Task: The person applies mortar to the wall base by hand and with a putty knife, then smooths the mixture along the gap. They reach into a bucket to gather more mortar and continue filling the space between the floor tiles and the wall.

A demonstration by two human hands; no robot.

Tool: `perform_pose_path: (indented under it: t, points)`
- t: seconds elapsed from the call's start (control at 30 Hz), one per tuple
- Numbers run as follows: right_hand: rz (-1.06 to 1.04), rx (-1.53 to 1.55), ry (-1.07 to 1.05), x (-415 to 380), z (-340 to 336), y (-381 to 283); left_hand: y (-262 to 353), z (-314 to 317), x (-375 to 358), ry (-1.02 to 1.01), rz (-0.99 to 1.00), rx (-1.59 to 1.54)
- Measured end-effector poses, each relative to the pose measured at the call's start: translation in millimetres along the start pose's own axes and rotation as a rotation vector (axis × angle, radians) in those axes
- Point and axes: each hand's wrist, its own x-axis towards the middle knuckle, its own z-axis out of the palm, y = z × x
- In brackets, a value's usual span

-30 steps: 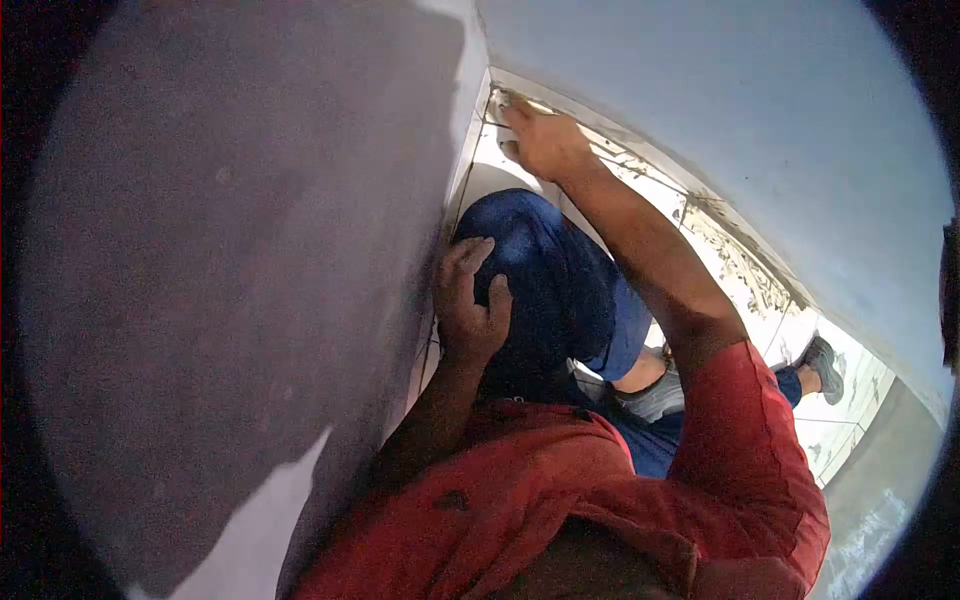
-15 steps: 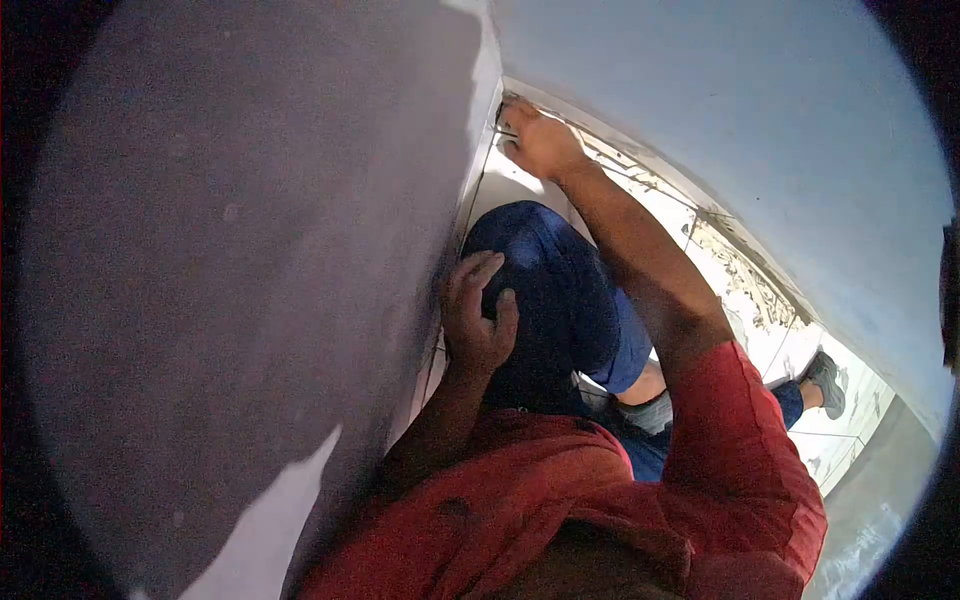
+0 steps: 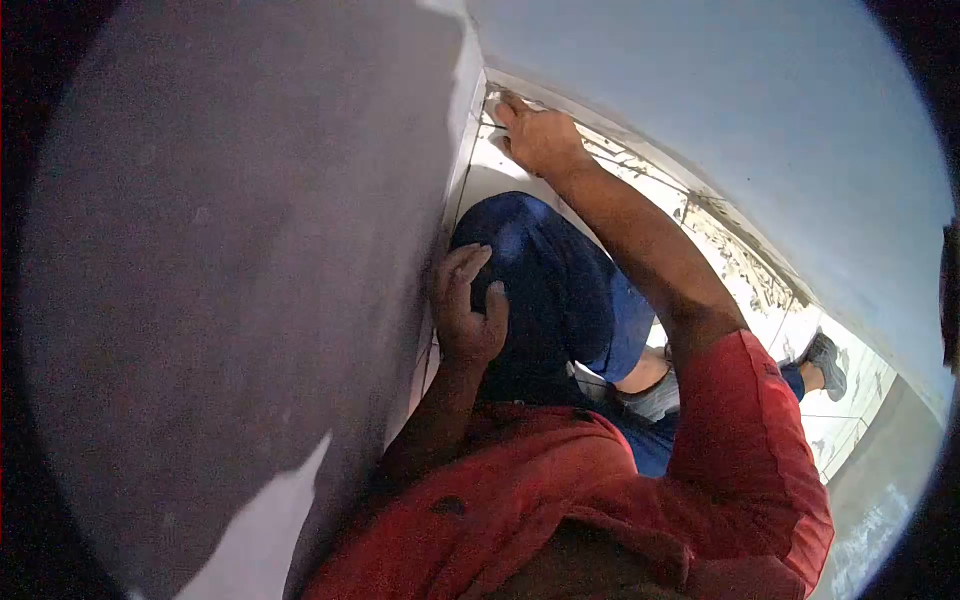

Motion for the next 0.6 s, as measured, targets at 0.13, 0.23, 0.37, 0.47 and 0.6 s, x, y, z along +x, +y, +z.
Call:
perform_pose_path:
  t: [0.13,0.23,0.37,0.47,0.6]
  points:
    - [0.190,0.004,-0.146,-9,-19,-19,1,1,0,0.020,0.015,-0.013]
    - [-0.145,0.074,0.113,2,2,4,0,2,0,0.010,0.003,-0.012]
    - [-0.053,0.013,0.026,-7,-1,12,-7,3,-1,0.019,0.042,0.027]
    - [0.036,0.022,0.064,-30,3,17,-5,4,-1,0.013,0.000,-0.046]
    - [0.096,-0.020,0.022,-70,-1,33,-4,4,-2,0.028,0.016,0.005]
